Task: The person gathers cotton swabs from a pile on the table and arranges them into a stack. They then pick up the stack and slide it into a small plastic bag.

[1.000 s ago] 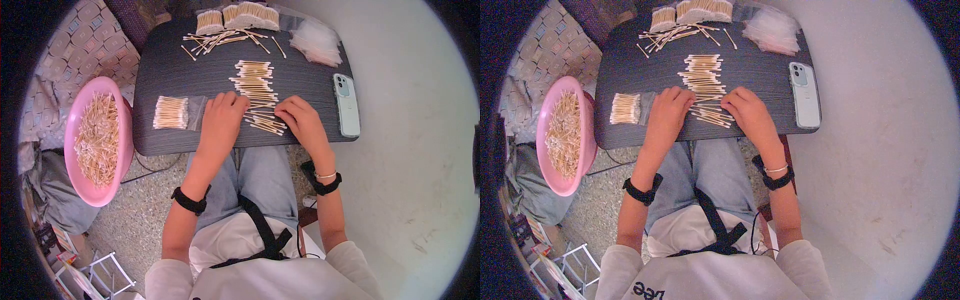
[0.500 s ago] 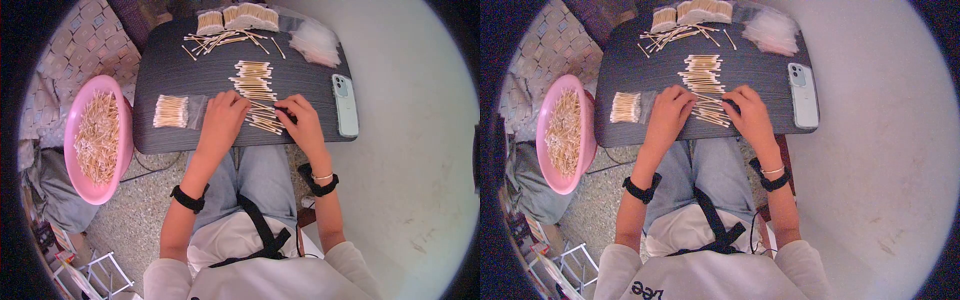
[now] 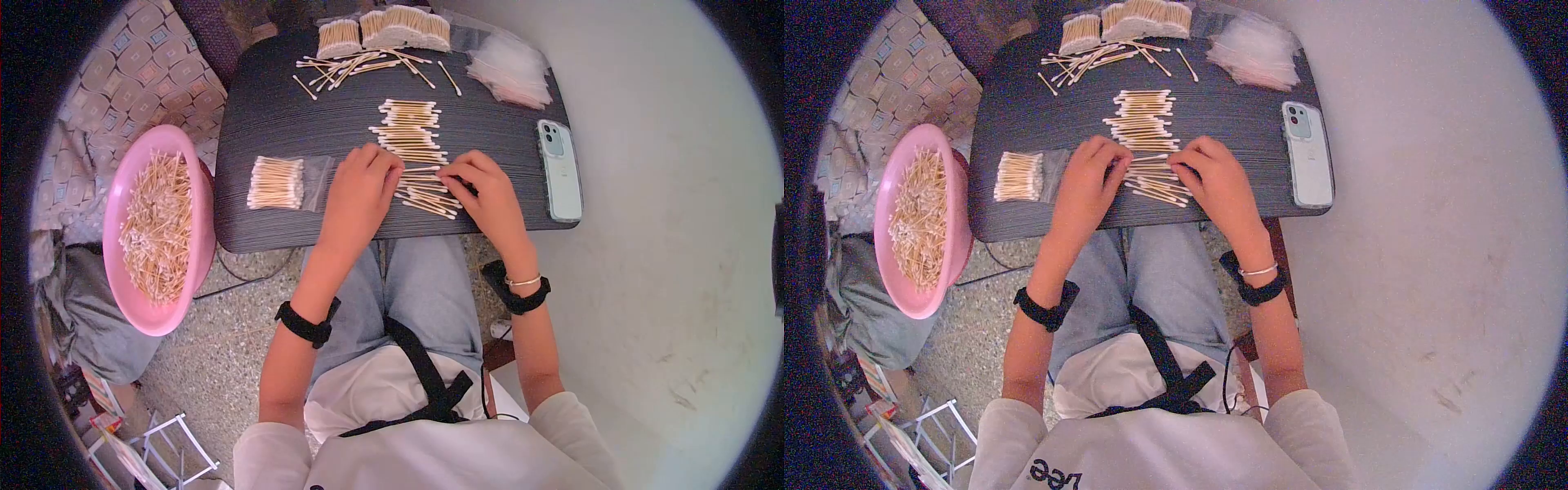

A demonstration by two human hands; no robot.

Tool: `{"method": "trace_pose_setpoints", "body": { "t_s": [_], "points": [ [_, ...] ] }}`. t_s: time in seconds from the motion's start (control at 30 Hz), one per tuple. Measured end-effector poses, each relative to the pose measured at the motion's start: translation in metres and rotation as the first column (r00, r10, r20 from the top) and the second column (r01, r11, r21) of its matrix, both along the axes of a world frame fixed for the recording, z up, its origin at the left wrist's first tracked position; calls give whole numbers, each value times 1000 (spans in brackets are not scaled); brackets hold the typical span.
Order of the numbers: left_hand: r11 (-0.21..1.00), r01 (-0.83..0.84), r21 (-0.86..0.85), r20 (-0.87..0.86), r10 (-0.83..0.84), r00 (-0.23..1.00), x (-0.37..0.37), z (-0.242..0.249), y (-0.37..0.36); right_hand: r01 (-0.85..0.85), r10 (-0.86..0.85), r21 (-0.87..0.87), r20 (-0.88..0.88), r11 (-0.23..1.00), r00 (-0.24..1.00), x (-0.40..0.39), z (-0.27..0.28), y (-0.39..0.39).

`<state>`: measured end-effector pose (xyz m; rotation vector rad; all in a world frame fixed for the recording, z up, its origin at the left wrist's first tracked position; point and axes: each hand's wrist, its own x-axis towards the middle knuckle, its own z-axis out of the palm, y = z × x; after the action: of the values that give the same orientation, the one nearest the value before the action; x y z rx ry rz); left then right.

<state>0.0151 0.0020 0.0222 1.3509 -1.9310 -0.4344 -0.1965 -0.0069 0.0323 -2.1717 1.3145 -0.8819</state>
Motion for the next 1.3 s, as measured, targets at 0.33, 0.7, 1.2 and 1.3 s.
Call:
{"method": "trace_pose_setpoints", "body": {
  "t_s": [0.33, 0.7, 1.2, 1.3],
  "points": [
    [998, 20, -62, 109, -13, 994, -6, -3, -4, 25, -35, 106, 86, 994, 996, 14, 3, -2],
    [980, 131, -151, 150, -108, 983, 2, -4, 30, 33, -32, -12, 60, 999, 998, 8, 4, 25],
    [989, 149, -16, 394, -131, 910, -8, -12, 59, 6, -36, -194, -150, 981, 988, 7, -11, 50],
    [990, 140, -17, 387, -122, 914, -10, -14, 61, 11, -48, -217, -166, 976, 985, 7, -10, 53]
  ]
}}
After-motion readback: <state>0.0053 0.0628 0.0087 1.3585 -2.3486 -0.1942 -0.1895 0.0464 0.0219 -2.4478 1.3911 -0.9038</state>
